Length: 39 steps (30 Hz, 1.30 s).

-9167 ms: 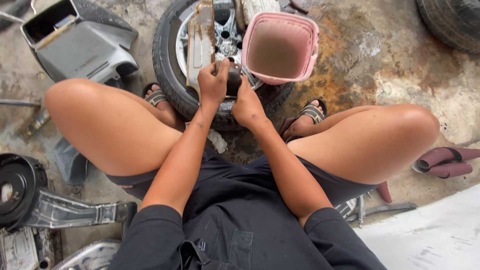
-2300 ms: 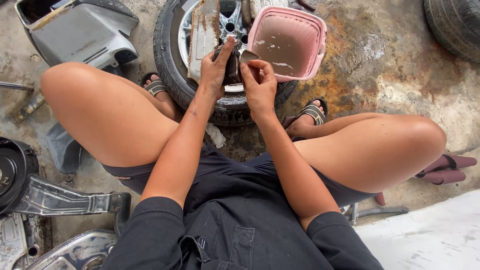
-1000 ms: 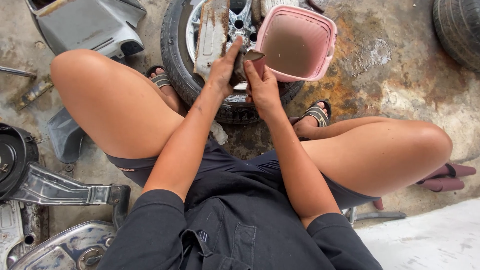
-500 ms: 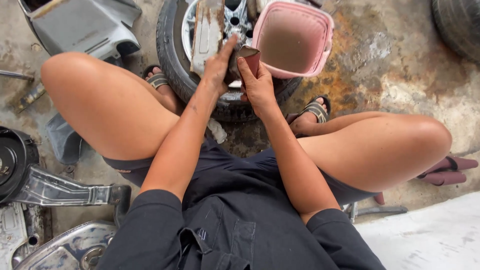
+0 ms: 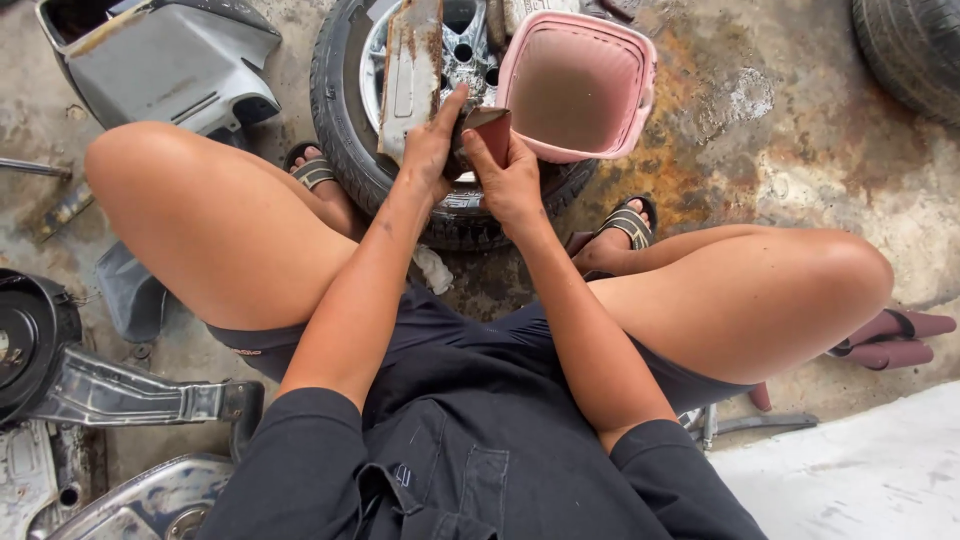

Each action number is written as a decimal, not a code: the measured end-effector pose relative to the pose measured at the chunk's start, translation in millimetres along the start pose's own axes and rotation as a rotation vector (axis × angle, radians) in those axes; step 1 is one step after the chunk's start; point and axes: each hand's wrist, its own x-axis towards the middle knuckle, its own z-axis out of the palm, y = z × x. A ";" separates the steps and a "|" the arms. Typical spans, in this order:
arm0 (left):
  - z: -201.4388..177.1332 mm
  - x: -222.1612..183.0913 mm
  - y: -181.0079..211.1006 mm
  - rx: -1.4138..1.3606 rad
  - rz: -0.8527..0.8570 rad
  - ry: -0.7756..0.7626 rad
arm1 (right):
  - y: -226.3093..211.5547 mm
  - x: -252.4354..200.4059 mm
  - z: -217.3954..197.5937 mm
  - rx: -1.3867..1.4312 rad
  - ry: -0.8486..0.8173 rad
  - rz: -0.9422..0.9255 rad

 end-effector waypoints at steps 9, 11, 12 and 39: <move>-2.8 -1.1 -2.3 -0.069 -0.047 -0.025 | 22.8 14.2 1.1 0.085 -0.066 -0.117; 0.4 23.3 -26.0 -0.007 -0.044 -0.004 | 7.9 28.8 0.1 0.083 0.014 -0.120; -2.7 32.2 -42.1 0.058 -0.058 0.029 | 4.7 30.7 0.5 0.082 0.096 -0.100; -17.4 46.5 -45.2 0.124 -0.101 -0.043 | 10.3 41.5 -25.8 -0.126 -0.004 -0.082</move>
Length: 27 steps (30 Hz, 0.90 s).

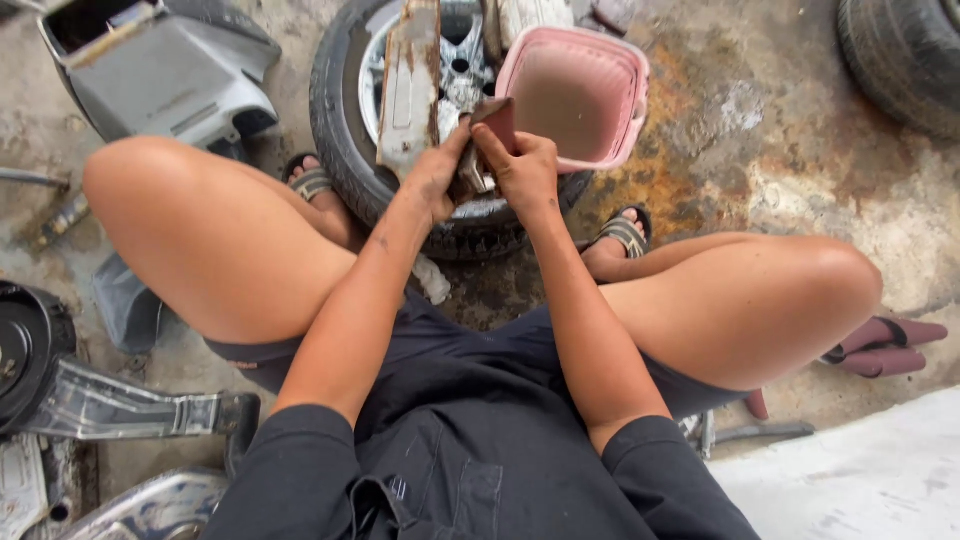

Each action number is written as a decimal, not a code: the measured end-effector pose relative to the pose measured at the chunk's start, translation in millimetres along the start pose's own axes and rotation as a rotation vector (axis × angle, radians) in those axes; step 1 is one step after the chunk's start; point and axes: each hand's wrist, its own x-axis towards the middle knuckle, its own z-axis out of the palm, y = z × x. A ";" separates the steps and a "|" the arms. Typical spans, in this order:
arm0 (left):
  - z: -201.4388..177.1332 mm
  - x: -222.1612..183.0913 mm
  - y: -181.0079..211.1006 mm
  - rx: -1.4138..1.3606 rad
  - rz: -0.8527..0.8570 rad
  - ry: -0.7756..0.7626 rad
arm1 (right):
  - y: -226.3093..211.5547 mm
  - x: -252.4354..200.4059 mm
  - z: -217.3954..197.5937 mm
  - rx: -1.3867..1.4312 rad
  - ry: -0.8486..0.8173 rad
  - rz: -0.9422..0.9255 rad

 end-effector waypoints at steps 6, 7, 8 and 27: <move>18.5 -66.6 43.1 -0.033 -0.039 -0.107 | -28.5 -25.0 6.5 0.028 -0.082 0.007; 13.2 -48.3 34.9 -0.030 -0.020 -0.113 | -28.2 -21.6 6.5 0.032 -0.083 -0.012; 7.6 -29.4 27.2 -0.083 -0.027 -0.168 | -27.5 -18.2 6.9 0.027 -0.094 -0.018; 2.2 -28.1 20.9 -0.112 -0.042 -0.175 | -16.5 -15.0 7.7 0.057 -0.034 -0.001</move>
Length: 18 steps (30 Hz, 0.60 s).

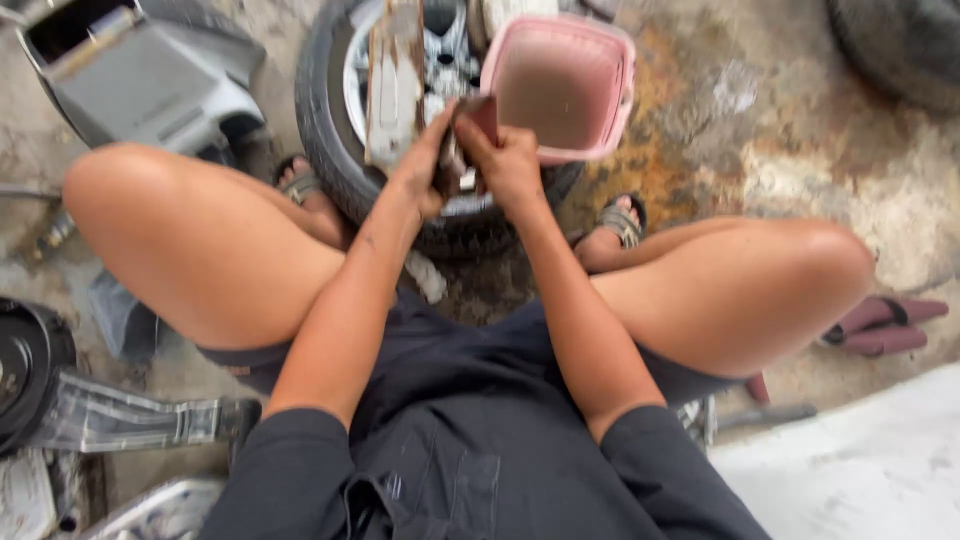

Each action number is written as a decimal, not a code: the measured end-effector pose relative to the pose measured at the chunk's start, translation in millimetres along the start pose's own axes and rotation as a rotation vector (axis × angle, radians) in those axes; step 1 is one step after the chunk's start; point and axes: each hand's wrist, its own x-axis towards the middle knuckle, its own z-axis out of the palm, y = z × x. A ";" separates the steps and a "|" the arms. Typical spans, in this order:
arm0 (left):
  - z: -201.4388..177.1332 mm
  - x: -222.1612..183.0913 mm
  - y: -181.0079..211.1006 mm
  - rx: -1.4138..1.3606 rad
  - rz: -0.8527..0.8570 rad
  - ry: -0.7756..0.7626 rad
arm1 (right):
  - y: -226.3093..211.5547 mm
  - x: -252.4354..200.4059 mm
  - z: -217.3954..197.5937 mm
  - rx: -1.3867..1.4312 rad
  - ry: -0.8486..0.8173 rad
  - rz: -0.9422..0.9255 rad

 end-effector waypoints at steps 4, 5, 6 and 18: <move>19.5 -29.3 9.5 0.001 -0.056 0.158 | 18.7 -9.9 3.3 0.028 -0.167 0.099; 15.0 -32.0 4.3 0.025 -0.052 0.166 | 22.4 -10.1 3.9 0.032 -0.078 0.084; 21.0 -21.6 17.0 0.051 -0.006 0.147 | 13.9 11.7 2.6 0.031 0.013 0.021; 10.3 -7.8 9.3 0.064 0.007 0.091 | -13.2 -6.4 -7.7 -0.102 -0.266 0.172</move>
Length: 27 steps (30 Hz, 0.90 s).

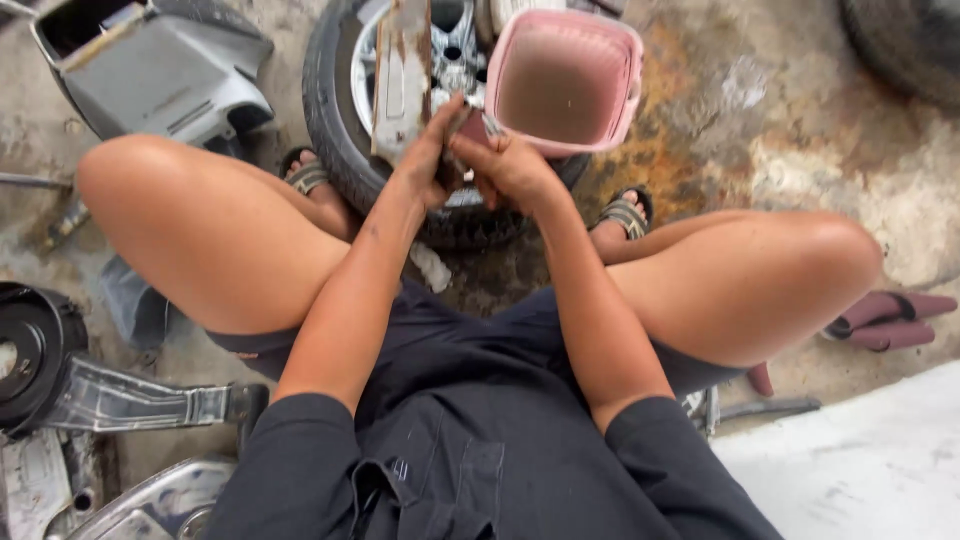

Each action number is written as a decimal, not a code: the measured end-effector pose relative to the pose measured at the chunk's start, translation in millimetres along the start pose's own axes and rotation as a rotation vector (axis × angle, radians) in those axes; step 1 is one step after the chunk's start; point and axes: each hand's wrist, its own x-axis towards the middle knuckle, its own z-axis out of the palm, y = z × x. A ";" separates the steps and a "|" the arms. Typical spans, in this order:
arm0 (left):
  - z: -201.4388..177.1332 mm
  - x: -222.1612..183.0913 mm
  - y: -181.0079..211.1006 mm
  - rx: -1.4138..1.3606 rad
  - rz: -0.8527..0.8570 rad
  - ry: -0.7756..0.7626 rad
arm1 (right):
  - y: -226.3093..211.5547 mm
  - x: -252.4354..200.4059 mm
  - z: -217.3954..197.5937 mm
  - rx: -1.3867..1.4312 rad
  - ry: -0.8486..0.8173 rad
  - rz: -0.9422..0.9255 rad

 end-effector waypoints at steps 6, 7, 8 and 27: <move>-2.0 3.6 -4.1 -0.041 -0.033 0.045 | 9.7 -0.1 6.8 0.141 0.019 0.086; -8.2 -6.6 -11.2 -0.042 -0.041 0.053 | 21.2 -1.0 11.5 0.144 0.015 0.096; -4.9 -6.4 -4.8 0.018 -0.007 0.060 | 22.0 11.0 8.2 0.080 0.076 0.070; -1.1 27.2 -19.6 -0.142 0.132 0.093 | 38.3 34.9 -0.4 0.358 0.352 0.100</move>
